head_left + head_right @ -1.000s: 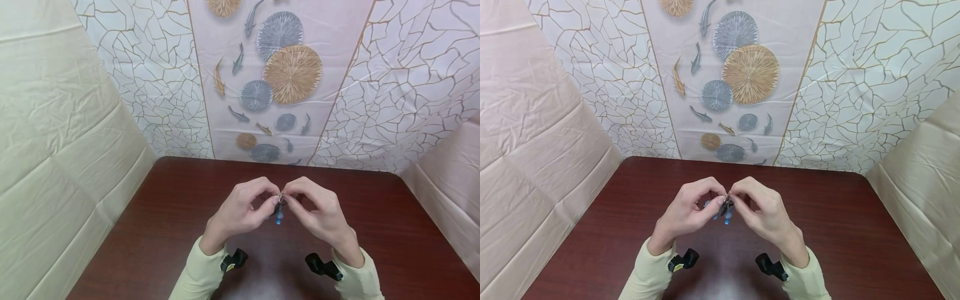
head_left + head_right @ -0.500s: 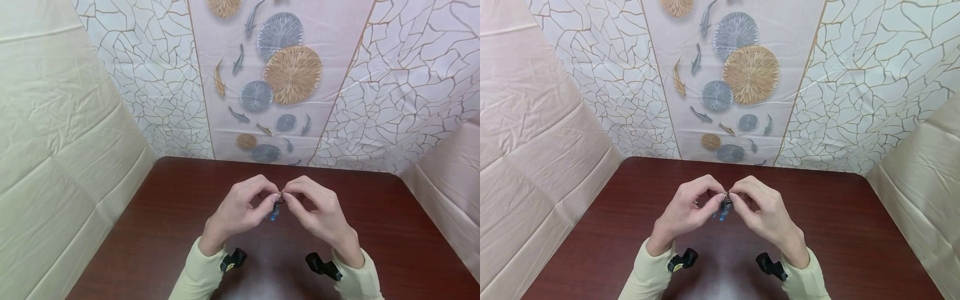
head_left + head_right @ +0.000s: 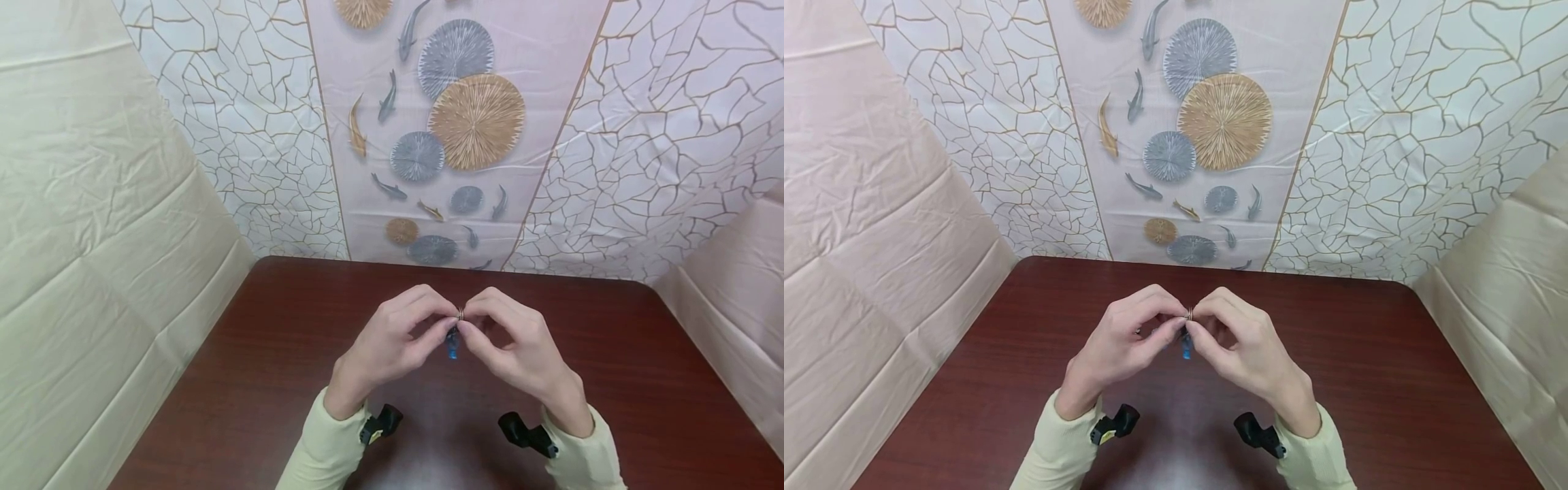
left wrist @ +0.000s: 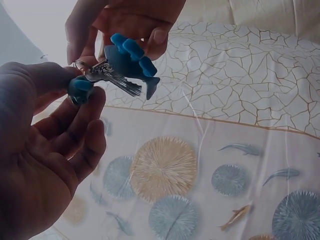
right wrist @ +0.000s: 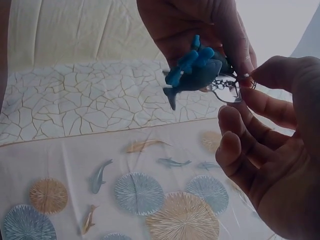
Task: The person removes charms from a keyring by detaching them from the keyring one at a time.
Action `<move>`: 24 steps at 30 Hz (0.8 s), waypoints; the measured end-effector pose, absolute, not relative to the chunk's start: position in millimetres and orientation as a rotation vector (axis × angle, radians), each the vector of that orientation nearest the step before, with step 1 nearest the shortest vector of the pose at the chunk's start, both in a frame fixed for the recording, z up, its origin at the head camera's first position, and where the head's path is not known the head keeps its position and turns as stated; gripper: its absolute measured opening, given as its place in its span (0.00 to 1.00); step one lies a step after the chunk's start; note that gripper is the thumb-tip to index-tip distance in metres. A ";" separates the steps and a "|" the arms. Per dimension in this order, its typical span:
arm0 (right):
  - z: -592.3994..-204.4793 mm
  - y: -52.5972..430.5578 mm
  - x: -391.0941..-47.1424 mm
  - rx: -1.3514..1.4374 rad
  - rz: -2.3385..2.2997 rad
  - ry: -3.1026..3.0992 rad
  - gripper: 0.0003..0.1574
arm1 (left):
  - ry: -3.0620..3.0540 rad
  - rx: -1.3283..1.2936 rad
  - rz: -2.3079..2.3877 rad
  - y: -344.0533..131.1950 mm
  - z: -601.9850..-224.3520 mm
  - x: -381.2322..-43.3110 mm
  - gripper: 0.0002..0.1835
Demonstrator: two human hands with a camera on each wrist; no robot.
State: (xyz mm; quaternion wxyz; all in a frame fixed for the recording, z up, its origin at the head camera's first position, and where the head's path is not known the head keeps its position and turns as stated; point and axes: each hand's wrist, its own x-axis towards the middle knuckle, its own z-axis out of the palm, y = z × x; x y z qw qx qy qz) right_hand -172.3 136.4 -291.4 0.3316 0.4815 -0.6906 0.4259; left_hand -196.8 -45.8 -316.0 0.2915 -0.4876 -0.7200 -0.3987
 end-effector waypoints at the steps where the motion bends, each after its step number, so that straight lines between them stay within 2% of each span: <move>1: -291.3 136.5 -172.0 1.258 1.118 -1.804 0.04 | -1.916 -1.302 -1.061 -45.8 -315.8 -196.8 0.04; 22: -295.0 136.0 -174.6 1.272 1.097 -1.744 0.02 | -1.907 -1.238 -1.083 -44.1 -317.4 -199.4 0.02; 24: -294.6 135.4 -174.6 1.260 1.093 -1.754 0.04 | -1.902 -1.253 -1.071 -43.9 -317.2 -199.4 0.02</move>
